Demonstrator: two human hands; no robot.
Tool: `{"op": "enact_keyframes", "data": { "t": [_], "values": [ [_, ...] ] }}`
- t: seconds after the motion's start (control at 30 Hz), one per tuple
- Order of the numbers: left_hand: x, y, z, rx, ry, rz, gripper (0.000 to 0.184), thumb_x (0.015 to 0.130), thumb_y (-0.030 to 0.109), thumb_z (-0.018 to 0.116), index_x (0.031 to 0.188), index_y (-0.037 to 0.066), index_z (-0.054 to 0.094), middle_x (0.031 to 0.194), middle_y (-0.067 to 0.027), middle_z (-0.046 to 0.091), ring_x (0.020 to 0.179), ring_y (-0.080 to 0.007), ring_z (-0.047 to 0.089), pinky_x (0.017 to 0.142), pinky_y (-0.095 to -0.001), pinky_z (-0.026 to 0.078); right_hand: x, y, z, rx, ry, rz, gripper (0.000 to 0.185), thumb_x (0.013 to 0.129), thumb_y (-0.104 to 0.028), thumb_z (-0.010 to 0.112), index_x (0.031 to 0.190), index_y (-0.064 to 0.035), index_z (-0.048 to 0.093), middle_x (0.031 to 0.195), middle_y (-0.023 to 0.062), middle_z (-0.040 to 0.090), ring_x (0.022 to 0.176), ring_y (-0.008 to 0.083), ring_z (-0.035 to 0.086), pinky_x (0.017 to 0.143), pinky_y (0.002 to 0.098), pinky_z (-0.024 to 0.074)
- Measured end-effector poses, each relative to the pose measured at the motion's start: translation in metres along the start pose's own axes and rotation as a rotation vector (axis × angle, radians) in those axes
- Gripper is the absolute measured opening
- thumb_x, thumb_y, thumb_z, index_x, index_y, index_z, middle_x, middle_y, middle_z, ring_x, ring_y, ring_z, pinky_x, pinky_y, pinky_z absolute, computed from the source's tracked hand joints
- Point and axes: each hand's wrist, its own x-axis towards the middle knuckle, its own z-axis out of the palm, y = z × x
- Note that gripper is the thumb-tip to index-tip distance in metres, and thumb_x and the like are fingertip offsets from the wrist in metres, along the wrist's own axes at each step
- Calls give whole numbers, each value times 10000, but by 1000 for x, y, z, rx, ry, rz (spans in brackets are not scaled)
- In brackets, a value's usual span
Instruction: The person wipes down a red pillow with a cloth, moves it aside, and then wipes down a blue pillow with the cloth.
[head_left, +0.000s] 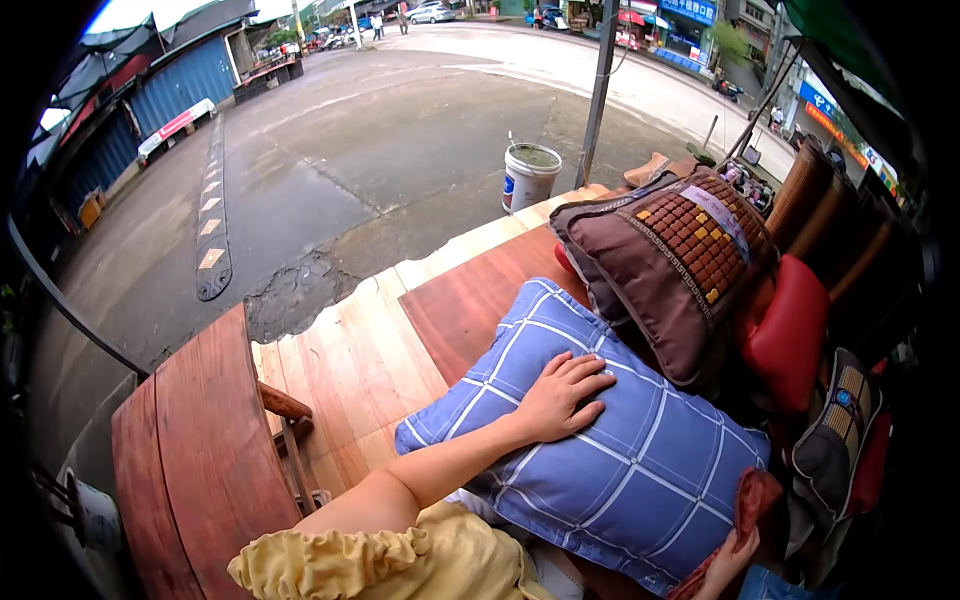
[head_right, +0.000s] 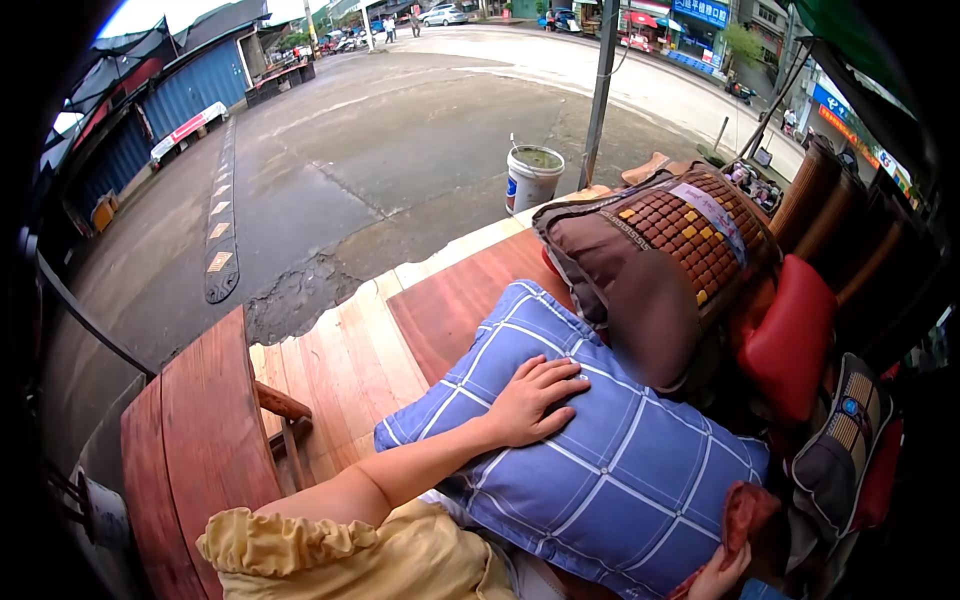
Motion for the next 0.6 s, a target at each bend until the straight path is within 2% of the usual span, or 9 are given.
{"op": "enact_keyframes", "data": {
  "t": [0.1,0.17,0.2,0.27,0.33,0.4,0.53,0.57,0.6],
  "values": [
    [-1,1,2,18,19,0,437,918,287,598,1336,159,584,1427,-123,522,1371,-300,443,1163,-528,257,-6,24,8,-10,63,27,409,964,-113,555,1339,45,510,1371,215,470,1268,376,480,1078,426,368],
    [-2,0,4,42,24,0,439,917,285,597,1337,160,582,1425,-122,523,1371,-298,443,1162,-527,259,-23,-14,19,-212,223,-214,399,955,-121,568,1315,47,528,1355,229,485,1250,409,482,1072,465,376],
    [-2,-3,5,56,30,-8,438,915,282,597,1336,161,583,1422,-120,525,1370,-296,444,1161,-525,261,-40,-77,18,-410,287,-303,336,927,-84,573,1230,61,568,1347,233,499,1242,441,479,1068,508,377],
    [-1,-5,7,74,34,-10,437,914,279,597,1335,163,584,1418,-119,528,1369,-295,445,1160,-524,263,-65,-140,35,-367,228,-384,323,852,-75,633,1149,49,601,1359,216,504,1208,446,491,1039,532,383],
    [0,-5,7,63,34,-12,431,916,278,593,1331,163,588,1419,-120,527,1365,-293,448,1161,-520,261,-94,-184,61,-282,67,-462,338,769,-96,687,1085,8,629,1375,197,507,1159,441,492,1009,549,382],
    [0,-5,6,62,30,-13,430,919,280,590,1332,162,588,1420,-121,527,1365,-294,447,1163,-518,257,-123,-244,72,-129,-27,-663,405,701,-116,719,1101,-86,666,1382,158,518,1105,422,482,982,554,380],
    [0,-19,5,16,18,22,432,924,282,588,1340,162,584,1424,-125,525,1363,-297,448,1169,-512,247,-142,-255,95,-124,-124,-908,404,725,-175,729,1127,-204,703,1385,98,528,1076,392,474,980,523,388],
    [-2,-14,1,13,3,-6,430,927,271,589,1341,156,583,1423,-128,526,1362,-304,449,1169,-509,246,-141,-233,100,-127,-105,-886,387,752,-231,737,1138,-213,712,1373,100,535,1097,398,475,981,536,395],
    [-1,-11,-1,12,0,-6,430,927,271,589,1341,156,583,1423,-128,526,1362,-304,449,1169,-509,246,-133,-223,94,-24,-24,-806,379,808,-244,722,1179,-173,694,1369,130,533,1128,413,486,998,549,393]
  ]
}}
